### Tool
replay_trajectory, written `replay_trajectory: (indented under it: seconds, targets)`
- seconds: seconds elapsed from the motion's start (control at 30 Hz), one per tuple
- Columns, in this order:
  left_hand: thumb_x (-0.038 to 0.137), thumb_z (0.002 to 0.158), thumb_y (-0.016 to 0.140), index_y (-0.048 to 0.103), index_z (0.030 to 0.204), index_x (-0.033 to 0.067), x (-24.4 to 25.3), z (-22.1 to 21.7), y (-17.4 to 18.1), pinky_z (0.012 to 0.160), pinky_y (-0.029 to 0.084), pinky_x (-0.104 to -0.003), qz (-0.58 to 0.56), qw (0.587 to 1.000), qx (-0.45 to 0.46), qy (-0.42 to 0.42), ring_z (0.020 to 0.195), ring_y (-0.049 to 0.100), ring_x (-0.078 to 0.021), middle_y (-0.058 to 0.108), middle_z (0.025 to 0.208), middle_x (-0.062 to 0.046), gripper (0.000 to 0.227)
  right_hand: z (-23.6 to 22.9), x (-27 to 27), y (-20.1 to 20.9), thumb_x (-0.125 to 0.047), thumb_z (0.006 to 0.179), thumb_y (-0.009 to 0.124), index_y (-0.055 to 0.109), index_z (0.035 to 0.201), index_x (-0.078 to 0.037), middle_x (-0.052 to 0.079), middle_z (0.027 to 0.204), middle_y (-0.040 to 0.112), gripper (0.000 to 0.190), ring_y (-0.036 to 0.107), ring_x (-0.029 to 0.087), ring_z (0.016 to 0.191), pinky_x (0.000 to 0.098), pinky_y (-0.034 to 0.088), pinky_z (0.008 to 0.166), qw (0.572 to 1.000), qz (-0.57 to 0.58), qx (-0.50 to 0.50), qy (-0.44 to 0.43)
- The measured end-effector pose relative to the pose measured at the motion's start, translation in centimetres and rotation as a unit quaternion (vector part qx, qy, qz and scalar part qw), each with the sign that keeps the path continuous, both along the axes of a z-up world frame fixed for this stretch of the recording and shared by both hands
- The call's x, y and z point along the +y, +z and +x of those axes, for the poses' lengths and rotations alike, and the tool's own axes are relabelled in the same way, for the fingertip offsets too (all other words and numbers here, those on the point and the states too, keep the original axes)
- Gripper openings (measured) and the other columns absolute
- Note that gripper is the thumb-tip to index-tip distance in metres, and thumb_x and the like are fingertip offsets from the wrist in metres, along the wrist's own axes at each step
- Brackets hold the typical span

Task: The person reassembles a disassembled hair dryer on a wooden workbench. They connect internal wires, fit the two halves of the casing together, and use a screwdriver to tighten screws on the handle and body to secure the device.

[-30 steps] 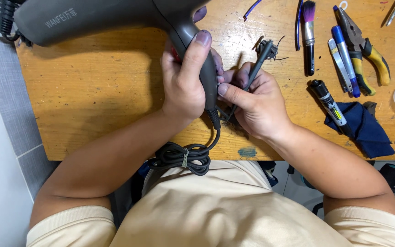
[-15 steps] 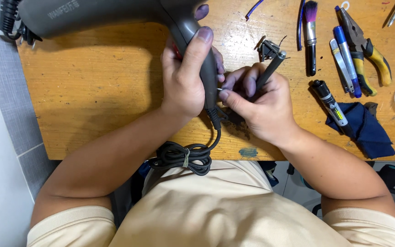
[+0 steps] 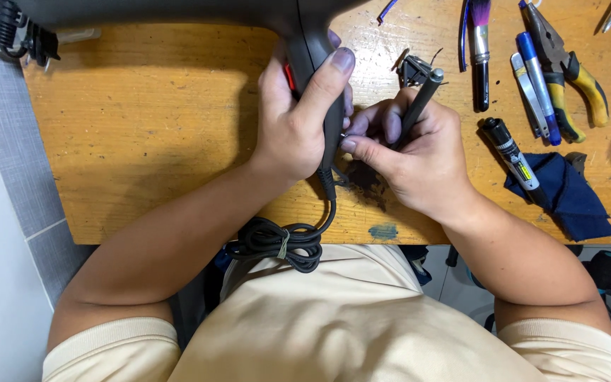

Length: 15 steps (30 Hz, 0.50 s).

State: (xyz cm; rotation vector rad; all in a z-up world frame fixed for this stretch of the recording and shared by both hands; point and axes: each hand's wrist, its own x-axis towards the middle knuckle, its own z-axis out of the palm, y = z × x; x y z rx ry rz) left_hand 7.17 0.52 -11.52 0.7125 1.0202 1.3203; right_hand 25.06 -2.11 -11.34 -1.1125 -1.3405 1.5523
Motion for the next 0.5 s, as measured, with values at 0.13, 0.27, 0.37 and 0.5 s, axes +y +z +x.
replay_trajectory:
  seconds: [0.13, 0.27, 0.37, 0.5]
  targets:
    - [0.034, 0.109, 0.073, 0.064, 0.123, 0.011, 0.16, -0.14, -0.15, 0.058, 0.056, -0.033, 0.008, 1.0, -0.01, -0.005, 0.064, 0.066, -0.0182, 0.066, 0.079, -0.009, 0.028, -0.2, -0.33, 0.0, 0.004, 0.101, 0.09, 0.043, 0.089, -0.012, 0.02, 0.106, 0.08, 0.051, 0.079, 0.025, 0.101, 0.038, 0.069, 0.097, 0.999, 0.037, -0.023, -0.017]
    - [0.036, 0.106, 0.074, 0.064, 0.125, 0.0106, 0.02, -0.36, 0.31, 0.057, 0.056, -0.035, -0.033, 0.999, -0.016, -0.001, 0.061, 0.065, -0.022, 0.068, 0.075, -0.012, 0.033, -0.4, -0.9, 0.08, 0.005, 0.102, 0.089, 0.048, 0.091, -0.01, 0.024, 0.111, 0.082, 0.045, 0.084, 0.027, 0.108, 0.0382, 0.074, 0.098, 0.998, 0.05, -0.028, -0.034]
    - [0.035, 0.108, 0.074, 0.064, 0.127, 0.0098, -0.12, -0.26, 0.23, 0.058, 0.056, -0.035, -0.021, 1.0, -0.013, 0.004, 0.062, 0.066, -0.0214, 0.068, 0.075, -0.013, 0.033, -0.26, -0.82, 0.06, 0.003, 0.1, 0.091, 0.046, 0.088, -0.01, 0.025, 0.112, 0.084, 0.048, 0.086, 0.029, 0.112, 0.039, 0.075, 0.098, 0.997, 0.052, -0.051, -0.035]
    - [0.031, 0.111, 0.073, 0.064, 0.127, 0.012, -0.15, -0.17, -0.66, 0.06, 0.056, -0.033, 0.02, 1.0, -0.009, -0.002, 0.064, 0.065, -0.019, 0.068, 0.078, -0.011, 0.026, -0.35, -0.28, 0.64, 0.002, 0.099, 0.092, 0.044, 0.082, -0.012, 0.023, 0.107, 0.085, 0.053, 0.087, 0.028, 0.107, 0.0368, 0.076, 0.093, 0.997, 0.025, -0.057, -0.034]
